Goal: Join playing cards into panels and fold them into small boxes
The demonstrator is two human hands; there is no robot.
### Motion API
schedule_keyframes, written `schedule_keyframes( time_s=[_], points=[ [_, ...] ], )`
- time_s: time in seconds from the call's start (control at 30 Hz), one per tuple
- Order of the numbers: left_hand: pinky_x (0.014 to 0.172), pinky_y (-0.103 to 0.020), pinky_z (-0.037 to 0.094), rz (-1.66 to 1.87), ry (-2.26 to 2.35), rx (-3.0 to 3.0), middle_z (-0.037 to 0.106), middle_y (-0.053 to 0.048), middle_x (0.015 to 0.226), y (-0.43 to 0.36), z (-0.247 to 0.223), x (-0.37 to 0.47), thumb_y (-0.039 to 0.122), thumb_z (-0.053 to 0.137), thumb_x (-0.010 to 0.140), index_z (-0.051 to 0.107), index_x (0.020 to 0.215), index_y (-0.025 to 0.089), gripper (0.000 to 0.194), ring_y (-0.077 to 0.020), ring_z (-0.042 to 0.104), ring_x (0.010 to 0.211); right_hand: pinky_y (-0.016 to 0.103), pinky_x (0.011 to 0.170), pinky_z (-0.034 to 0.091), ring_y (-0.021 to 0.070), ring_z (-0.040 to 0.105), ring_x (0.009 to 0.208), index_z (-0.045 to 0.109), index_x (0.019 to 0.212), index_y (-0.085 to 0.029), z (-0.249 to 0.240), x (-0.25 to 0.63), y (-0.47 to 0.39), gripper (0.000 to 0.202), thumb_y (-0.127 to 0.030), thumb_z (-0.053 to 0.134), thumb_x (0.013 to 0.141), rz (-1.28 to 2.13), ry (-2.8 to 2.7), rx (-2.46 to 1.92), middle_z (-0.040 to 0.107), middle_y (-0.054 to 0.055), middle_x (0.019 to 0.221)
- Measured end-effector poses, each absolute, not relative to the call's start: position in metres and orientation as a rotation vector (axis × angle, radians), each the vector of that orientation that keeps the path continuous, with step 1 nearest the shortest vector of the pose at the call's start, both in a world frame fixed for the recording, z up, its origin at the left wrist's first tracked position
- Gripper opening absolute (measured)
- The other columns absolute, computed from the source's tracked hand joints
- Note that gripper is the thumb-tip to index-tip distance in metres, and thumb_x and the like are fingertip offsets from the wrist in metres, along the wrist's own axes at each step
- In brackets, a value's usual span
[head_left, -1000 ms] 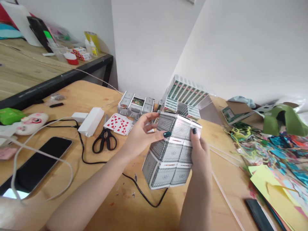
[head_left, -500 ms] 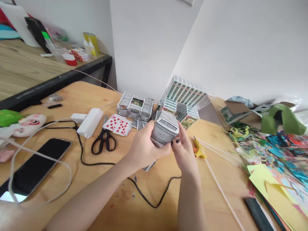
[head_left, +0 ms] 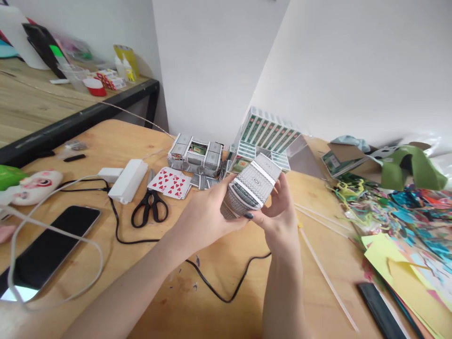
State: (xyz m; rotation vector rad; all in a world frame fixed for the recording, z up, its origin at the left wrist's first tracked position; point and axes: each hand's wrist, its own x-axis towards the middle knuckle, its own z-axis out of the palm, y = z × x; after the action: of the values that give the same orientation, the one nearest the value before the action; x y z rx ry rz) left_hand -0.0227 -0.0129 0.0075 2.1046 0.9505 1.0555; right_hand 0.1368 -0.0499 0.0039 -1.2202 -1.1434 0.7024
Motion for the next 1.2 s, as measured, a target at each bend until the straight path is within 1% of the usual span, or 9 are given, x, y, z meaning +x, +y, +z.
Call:
schedule_keyframes(
  time_s=[0.1,0.33,0.5,0.63,0.73,0.83,0.9,1.03,1.2],
  points=[
    [0.074,-0.029,0.051,1.018,0.923,2.129,0.07,-0.004,0.111,-0.012,0.007,-0.025,0.037,0.073,0.073,0.048,0.129,0.024,0.063,-0.0236,0.068,0.096,0.055,0.104,0.04,0.0317,0.031,0.138,0.036,0.142,-0.032,0.011,0.136,-0.052,0.108,-0.053,0.085,0.049,0.678,-1.191,-1.236,0.037,0.011,0.148],
    [0.086,-0.032,0.05,0.943,0.922,2.201,0.064,-0.008,0.125,-0.01,0.005,-0.027,0.033,0.075,0.073,0.038,0.138,0.022,0.076,-0.0251,0.063,0.109,0.054,0.104,0.039,0.0324,0.028,0.139,0.035,0.14,-0.032,0.005,0.138,-0.053,0.11,-0.047,0.088,0.045,0.673,-1.175,-1.184,0.036,0.011,0.147],
    [0.085,-0.035,0.051,0.819,0.954,2.283,0.064,-0.012,0.122,-0.01,0.005,-0.029,0.034,0.073,0.075,0.036,0.139,0.018,0.076,-0.0263,0.063,0.107,0.054,0.102,0.041,0.0329,0.03,0.136,0.039,0.133,-0.031,-0.002,0.138,-0.053,0.106,-0.036,0.091,0.042,0.709,-1.086,-1.134,0.034,0.011,0.145],
    [0.082,-0.035,0.051,0.795,0.973,2.32,0.064,-0.013,0.12,-0.009,0.007,-0.029,0.035,0.071,0.076,0.034,0.139,0.016,0.076,-0.0267,0.063,0.106,0.054,0.1,0.042,0.0338,0.03,0.134,0.039,0.132,-0.03,-0.003,0.137,-0.053,0.105,-0.033,0.091,0.04,0.732,-1.046,-1.156,0.035,0.011,0.143],
    [0.075,-0.033,0.051,0.814,0.966,2.332,0.068,-0.011,0.112,-0.009,0.01,-0.029,0.035,0.071,0.074,0.041,0.133,0.017,0.069,-0.0262,0.066,0.098,0.053,0.1,0.042,0.0343,0.032,0.133,0.04,0.132,-0.029,-0.004,0.137,-0.052,0.105,-0.035,0.09,0.04,0.744,-1.039,-1.165,0.036,0.011,0.142],
    [0.061,-0.03,0.048,0.842,0.998,2.323,0.07,-0.005,0.092,-0.011,0.013,-0.03,0.038,0.07,0.071,0.053,0.112,0.019,0.048,-0.0236,0.067,0.08,0.053,0.103,0.039,0.0335,0.034,0.132,0.042,0.132,-0.028,-0.007,0.137,-0.052,0.099,-0.038,0.088,0.045,0.767,-1.059,-1.153,0.038,0.01,0.142],
    [0.055,-0.028,0.044,0.86,1.029,2.291,0.068,-0.003,0.082,-0.012,0.014,-0.029,0.042,0.068,0.071,0.054,0.098,0.02,0.037,-0.0216,0.066,0.07,0.053,0.103,0.038,0.0335,0.035,0.132,0.042,0.133,-0.028,-0.008,0.136,-0.051,0.094,-0.041,0.085,0.05,0.82,-1.059,-1.132,0.04,0.01,0.143],
    [0.051,-0.025,0.042,0.891,1.007,2.158,0.066,0.0,0.076,-0.016,0.013,-0.024,0.046,0.066,0.073,0.05,0.093,0.021,0.036,-0.0184,0.064,0.066,0.055,0.104,0.037,0.0354,0.038,0.132,0.045,0.133,-0.028,-0.007,0.131,-0.05,0.086,-0.05,0.077,0.057,1.048,-0.934,-1.117,0.048,0.008,0.138],
    [0.052,-0.028,0.042,0.897,1.192,2.138,0.067,-0.002,0.074,-0.018,0.011,-0.018,0.05,0.065,0.072,0.051,0.09,0.021,0.037,-0.0213,0.064,0.066,0.056,0.107,0.033,0.0357,0.038,0.132,0.048,0.132,-0.026,-0.008,0.131,-0.045,0.083,-0.05,0.076,0.058,1.138,-0.859,-1.168,0.052,0.008,0.134]
  ],
)
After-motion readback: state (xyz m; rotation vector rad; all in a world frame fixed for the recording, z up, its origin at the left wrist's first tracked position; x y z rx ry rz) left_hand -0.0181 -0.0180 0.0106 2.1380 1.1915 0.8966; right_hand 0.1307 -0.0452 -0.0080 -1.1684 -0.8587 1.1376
